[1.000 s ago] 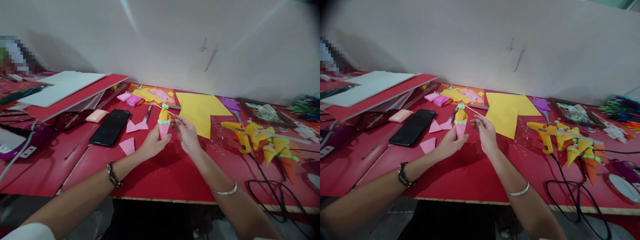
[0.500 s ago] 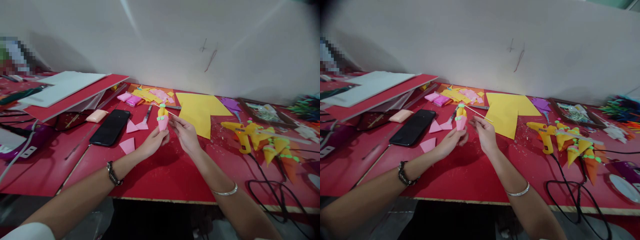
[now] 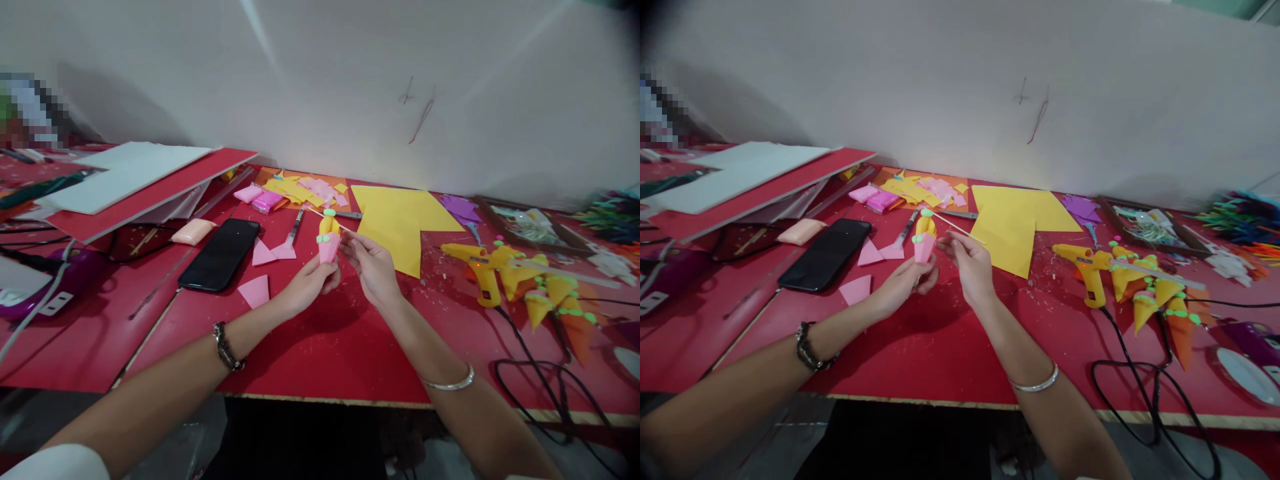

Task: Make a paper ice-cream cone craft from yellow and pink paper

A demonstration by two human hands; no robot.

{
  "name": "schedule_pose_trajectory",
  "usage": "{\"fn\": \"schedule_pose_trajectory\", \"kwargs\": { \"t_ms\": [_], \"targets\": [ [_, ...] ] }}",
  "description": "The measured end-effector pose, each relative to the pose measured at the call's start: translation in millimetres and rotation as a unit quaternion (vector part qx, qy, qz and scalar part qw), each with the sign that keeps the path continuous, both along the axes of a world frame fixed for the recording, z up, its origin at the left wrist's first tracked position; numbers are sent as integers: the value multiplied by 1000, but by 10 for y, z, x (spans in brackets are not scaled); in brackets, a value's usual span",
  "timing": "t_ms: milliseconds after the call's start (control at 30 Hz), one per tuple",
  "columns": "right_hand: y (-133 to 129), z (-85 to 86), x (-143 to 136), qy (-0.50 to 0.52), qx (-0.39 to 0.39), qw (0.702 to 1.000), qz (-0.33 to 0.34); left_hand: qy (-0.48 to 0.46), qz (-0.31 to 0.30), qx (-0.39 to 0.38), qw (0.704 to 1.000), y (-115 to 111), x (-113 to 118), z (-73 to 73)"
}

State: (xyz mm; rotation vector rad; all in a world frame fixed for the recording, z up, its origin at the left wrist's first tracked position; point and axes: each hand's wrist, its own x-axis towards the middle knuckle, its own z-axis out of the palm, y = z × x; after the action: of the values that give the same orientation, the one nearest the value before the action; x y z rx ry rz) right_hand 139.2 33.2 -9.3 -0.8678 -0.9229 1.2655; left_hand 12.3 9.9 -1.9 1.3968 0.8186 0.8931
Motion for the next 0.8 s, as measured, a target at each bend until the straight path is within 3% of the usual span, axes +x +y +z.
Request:
{"fn": "schedule_pose_trajectory", "kwargs": {
  "t_ms": [333, 800],
  "targets": [
    [0, 37, 3, -88, 85, 984, -132, 7, 5, -4, 1000, -8, 25, 10],
    [-90, 141, -15, -159, 175, 967, -91, 5, 21, -29, 999, -2, 34, -3]
  ]
}}
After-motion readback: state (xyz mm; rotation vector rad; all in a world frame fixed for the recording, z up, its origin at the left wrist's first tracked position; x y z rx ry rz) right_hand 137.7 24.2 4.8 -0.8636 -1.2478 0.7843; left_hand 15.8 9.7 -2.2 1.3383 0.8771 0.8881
